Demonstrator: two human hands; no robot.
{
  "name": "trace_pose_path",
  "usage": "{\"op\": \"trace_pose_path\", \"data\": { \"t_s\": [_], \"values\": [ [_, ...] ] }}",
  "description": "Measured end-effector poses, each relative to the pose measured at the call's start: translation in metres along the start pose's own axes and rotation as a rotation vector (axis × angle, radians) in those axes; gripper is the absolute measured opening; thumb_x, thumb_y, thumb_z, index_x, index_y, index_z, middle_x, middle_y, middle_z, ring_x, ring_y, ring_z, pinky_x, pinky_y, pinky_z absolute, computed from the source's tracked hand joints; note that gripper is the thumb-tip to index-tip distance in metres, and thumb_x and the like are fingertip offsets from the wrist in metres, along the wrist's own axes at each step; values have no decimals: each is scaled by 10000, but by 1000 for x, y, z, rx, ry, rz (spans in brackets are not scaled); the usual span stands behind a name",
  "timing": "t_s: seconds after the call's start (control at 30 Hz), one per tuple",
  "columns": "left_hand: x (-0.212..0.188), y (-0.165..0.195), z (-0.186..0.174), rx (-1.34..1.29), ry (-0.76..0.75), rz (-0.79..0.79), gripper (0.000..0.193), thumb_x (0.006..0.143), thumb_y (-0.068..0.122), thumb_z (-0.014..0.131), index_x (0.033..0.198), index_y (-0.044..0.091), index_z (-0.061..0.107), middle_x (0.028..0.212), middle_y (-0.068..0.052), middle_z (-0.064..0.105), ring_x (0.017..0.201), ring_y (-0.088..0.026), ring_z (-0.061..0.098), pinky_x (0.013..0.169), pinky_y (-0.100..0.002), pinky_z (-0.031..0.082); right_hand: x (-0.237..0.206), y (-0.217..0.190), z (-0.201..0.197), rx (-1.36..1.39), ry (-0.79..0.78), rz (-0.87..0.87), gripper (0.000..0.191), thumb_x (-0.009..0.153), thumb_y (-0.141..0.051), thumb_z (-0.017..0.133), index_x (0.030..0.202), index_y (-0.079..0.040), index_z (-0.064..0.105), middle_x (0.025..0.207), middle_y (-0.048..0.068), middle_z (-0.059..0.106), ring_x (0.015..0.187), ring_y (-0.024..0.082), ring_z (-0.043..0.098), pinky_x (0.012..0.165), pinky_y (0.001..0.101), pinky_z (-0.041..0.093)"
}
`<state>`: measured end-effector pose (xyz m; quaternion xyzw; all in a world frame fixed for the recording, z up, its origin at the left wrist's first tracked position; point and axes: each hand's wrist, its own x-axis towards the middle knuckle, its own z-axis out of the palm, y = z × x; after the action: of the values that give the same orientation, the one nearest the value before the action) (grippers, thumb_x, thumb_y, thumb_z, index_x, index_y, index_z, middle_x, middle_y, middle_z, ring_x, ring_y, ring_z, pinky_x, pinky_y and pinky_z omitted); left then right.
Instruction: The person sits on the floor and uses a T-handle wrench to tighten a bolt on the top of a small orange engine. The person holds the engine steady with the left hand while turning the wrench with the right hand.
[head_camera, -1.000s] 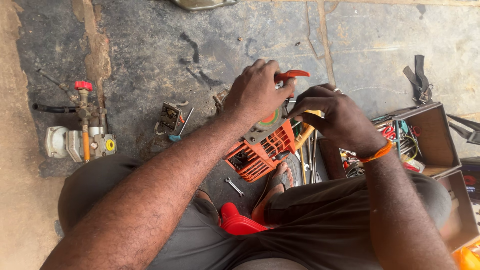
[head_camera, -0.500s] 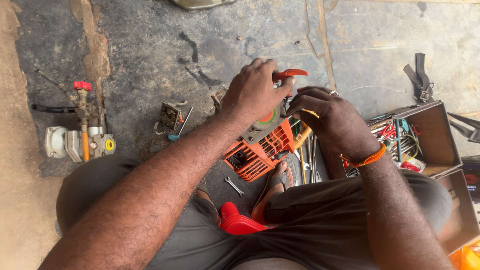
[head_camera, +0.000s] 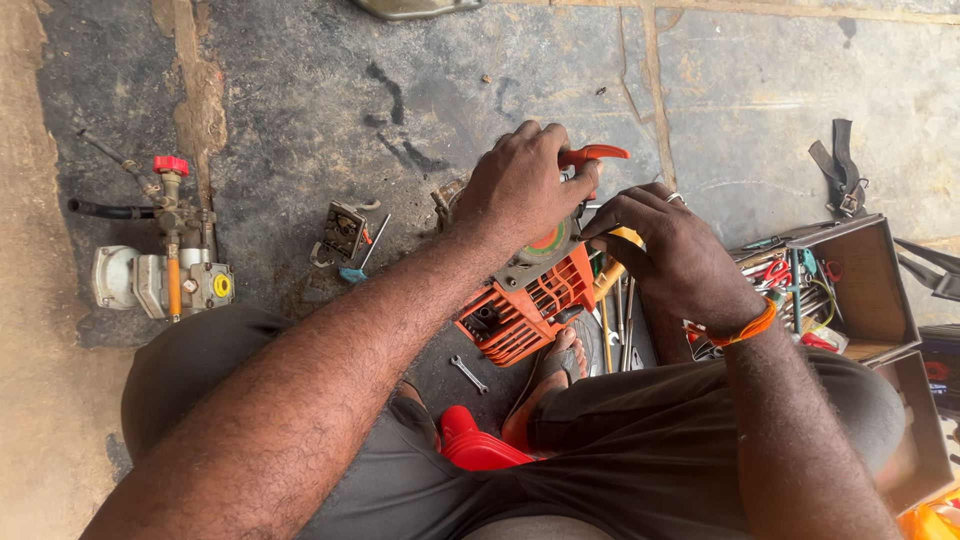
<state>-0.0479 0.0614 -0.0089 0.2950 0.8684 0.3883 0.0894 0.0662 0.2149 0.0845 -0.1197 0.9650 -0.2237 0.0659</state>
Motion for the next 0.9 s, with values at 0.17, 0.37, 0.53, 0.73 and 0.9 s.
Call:
{"op": "trace_pose_path", "data": {
  "t_s": [0.17,0.37,0.53,0.73,0.9],
  "values": [
    [1,1,-2,-6,-24,-11,474,962,514,670,1014,44,648,918,-131,630,896,-259,707,746,-427,602,1,2,-1,47,-7,-1,193,879,-80,750,1067,-75,706,1073,86,699,1121,323,619,952,453,521],
    [1,2,-4,-10,-26,-29,455,969,500,660,1021,49,646,930,-126,630,905,-249,708,730,-417,609,0,3,-5,45,-46,-23,227,820,-48,751,1038,-99,716,1075,89,687,1112,323,620,945,444,525],
    [1,3,-4,8,-43,-32,470,954,518,670,1011,52,644,928,-126,628,911,-253,698,749,-429,597,2,5,-9,62,-55,-54,203,839,-45,757,1027,-119,738,1058,54,710,1096,286,643,916,415,550],
    [1,3,-5,9,-49,-31,468,978,519,654,1009,52,645,938,-131,631,924,-253,700,755,-428,601,2,1,-8,56,-40,-34,165,851,-49,755,1002,-114,766,1049,41,723,1077,267,665,896,411,564],
    [0,2,-7,4,-58,-44,443,978,501,653,989,58,648,941,-125,639,909,-246,702,733,-423,599,5,-1,-8,108,-58,-24,135,888,-78,739,1020,-101,759,1117,65,706,1077,264,694,890,401,592]
  ]
}}
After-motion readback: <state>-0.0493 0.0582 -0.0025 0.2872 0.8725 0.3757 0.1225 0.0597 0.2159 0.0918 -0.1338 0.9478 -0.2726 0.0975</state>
